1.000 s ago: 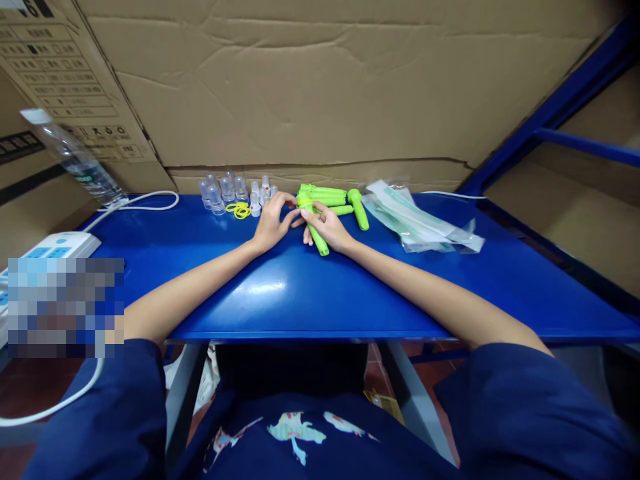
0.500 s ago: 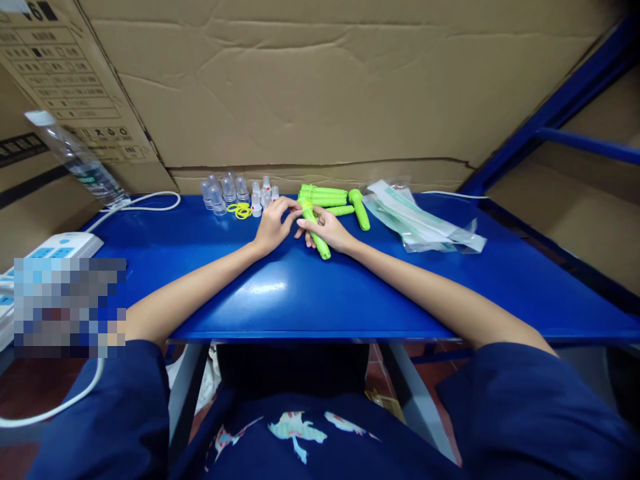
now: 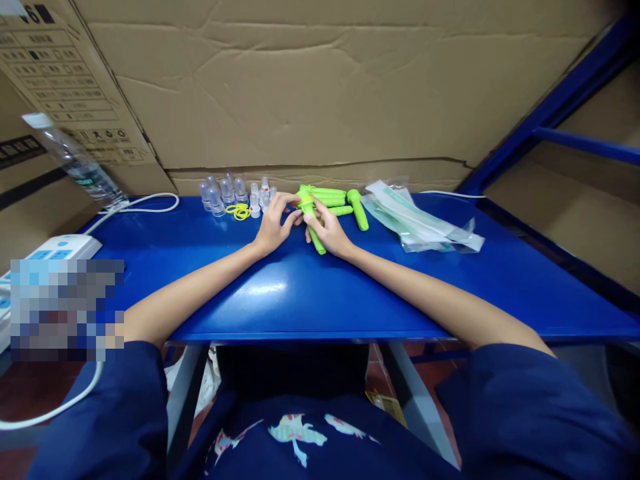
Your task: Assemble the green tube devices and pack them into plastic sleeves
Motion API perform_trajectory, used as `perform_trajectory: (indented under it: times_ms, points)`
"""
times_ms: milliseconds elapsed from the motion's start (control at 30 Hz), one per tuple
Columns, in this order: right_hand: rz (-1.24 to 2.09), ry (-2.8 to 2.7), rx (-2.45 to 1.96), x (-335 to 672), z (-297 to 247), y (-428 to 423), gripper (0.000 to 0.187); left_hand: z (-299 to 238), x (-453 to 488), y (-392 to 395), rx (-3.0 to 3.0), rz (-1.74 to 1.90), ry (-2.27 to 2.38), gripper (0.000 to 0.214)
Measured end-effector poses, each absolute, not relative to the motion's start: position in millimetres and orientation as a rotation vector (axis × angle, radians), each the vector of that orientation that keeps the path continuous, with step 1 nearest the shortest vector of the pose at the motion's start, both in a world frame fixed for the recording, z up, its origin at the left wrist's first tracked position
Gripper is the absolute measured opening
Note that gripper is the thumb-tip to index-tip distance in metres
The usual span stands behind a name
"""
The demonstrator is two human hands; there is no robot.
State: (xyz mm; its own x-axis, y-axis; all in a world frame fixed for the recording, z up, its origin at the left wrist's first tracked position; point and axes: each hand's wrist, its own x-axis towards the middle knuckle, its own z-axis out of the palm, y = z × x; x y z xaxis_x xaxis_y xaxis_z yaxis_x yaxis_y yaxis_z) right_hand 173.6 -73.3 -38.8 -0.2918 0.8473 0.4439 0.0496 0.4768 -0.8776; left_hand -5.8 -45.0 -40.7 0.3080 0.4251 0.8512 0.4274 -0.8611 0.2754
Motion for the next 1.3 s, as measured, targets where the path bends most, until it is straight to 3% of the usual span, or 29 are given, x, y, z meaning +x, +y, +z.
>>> perform_trajectory:
  times_ms: [333, 767, 1067, 1300]
  points:
    - [0.772, -1.741, -0.884, 176.7, -41.2, -77.8, 0.076, -36.8, -6.5, -49.7, -2.631, -1.605, -0.840, 0.022]
    - [0.799, -1.608, -0.897, 169.5, -36.5, -78.3, 0.083, -35.9, -6.4, -49.9, -2.708, -1.618, -0.883, 0.029]
    - [0.785, -1.554, -0.900, 170.1, -36.0, -80.9, 0.070, -37.5, -7.5, -49.1, -2.735, -1.586, -0.796, 0.040]
    - [0.808, -1.576, -0.898, 172.4, -34.9, -80.6, 0.071, -37.2, -7.5, -49.0, -2.725, -1.530, -0.859, 0.047]
